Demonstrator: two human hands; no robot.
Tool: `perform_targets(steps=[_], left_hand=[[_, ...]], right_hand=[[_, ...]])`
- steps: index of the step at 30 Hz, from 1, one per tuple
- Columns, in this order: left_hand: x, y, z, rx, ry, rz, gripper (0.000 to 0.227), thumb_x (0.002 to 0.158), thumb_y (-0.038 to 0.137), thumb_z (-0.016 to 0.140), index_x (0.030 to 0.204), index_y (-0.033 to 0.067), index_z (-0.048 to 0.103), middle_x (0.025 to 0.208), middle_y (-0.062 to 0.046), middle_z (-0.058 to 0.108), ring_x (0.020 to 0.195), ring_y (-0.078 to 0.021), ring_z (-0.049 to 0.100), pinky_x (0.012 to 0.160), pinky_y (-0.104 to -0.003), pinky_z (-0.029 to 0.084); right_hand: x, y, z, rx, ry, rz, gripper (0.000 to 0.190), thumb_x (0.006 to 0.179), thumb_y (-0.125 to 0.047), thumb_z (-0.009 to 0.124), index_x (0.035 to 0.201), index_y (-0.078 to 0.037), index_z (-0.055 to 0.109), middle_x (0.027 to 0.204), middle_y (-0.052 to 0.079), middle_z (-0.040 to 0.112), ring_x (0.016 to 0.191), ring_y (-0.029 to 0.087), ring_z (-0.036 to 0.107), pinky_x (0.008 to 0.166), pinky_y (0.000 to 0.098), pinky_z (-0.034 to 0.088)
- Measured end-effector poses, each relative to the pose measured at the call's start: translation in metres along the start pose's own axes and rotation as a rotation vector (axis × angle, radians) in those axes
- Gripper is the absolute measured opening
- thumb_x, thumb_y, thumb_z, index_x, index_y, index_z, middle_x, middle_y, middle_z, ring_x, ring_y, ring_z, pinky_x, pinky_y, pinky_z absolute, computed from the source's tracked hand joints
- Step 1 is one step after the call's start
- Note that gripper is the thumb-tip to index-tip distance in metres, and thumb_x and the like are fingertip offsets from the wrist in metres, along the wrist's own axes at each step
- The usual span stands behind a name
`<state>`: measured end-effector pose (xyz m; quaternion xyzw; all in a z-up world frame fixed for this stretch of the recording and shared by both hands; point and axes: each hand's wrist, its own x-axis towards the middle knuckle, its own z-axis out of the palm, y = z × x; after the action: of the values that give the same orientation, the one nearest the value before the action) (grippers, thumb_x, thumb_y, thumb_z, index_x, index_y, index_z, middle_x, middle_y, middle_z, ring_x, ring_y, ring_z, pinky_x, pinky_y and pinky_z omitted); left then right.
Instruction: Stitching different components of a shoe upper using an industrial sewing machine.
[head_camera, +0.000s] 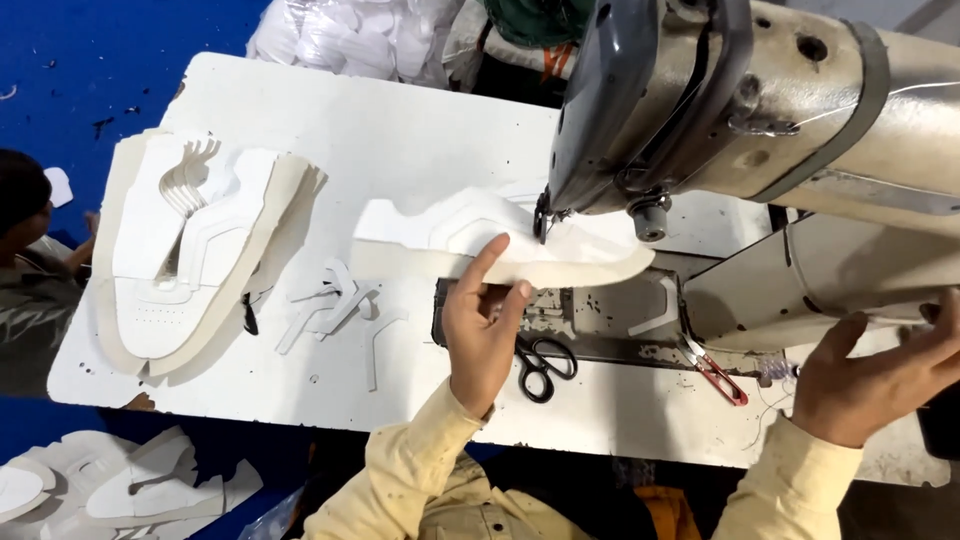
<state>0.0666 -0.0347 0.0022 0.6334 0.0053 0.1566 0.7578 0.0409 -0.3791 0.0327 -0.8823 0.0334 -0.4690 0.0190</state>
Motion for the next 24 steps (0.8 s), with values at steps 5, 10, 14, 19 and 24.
perform_targets(steps=[5,10,14,19,24], left_hand=[[-0.020,0.025,-0.002,-0.095,-0.100,0.005,0.054,0.097,0.001,0.068,0.149,0.0007,0.053,0.103,-0.004,0.068,0.089,-0.0073,0.062,0.080,-0.024,0.052],[-0.037,0.027,-0.022,-0.123,-0.205,-0.085,0.056,0.095,0.002,0.068,0.148,0.0025,0.052,0.099,-0.005,0.070,0.088,-0.0083,0.064,0.083,-0.026,0.056],[-0.030,0.026,-0.045,0.000,-0.255,-0.003,0.026,0.099,0.009,0.066,0.124,0.0031,0.070,0.091,-0.007,0.077,0.069,-0.0087,0.067,0.064,-0.029,0.056],[0.044,0.031,-0.069,0.538,-0.001,0.548,0.015,0.108,0.016,0.061,0.113,0.0072,0.073,0.096,-0.008,0.074,0.081,-0.0161,0.068,0.074,-0.033,0.057],[0.026,-0.020,-0.052,0.178,-0.081,0.138,0.032,0.107,0.026,0.058,0.129,0.0020,0.058,0.104,-0.006,0.075,0.084,-0.0126,0.072,0.070,-0.029,0.059]], right_hand=[[0.007,-0.023,-0.004,0.083,0.002,0.024,0.070,0.088,0.020,0.058,0.152,0.002,0.037,0.142,0.021,0.043,0.126,0.035,0.052,0.095,0.0387,0.054],[0.003,-0.034,0.004,0.161,0.053,0.067,0.065,0.091,0.026,0.059,0.147,0.000,0.039,0.148,0.016,0.037,0.133,0.032,0.053,0.097,0.0381,0.057],[-0.003,-0.032,0.007,0.147,0.051,0.094,0.070,0.086,0.028,0.057,0.148,-0.001,0.040,0.149,0.013,0.035,0.137,0.031,0.052,0.098,0.0388,0.059],[-0.006,-0.038,0.005,0.194,0.059,0.069,0.074,0.083,0.028,0.055,0.148,-0.002,0.039,0.153,0.012,0.032,0.140,0.031,0.048,0.096,0.0382,0.059],[-0.012,-0.028,0.011,0.215,0.013,0.171,0.080,0.085,0.020,0.052,0.157,-0.006,0.031,0.169,0.007,0.022,0.155,0.029,0.032,0.096,0.0346,0.056]])
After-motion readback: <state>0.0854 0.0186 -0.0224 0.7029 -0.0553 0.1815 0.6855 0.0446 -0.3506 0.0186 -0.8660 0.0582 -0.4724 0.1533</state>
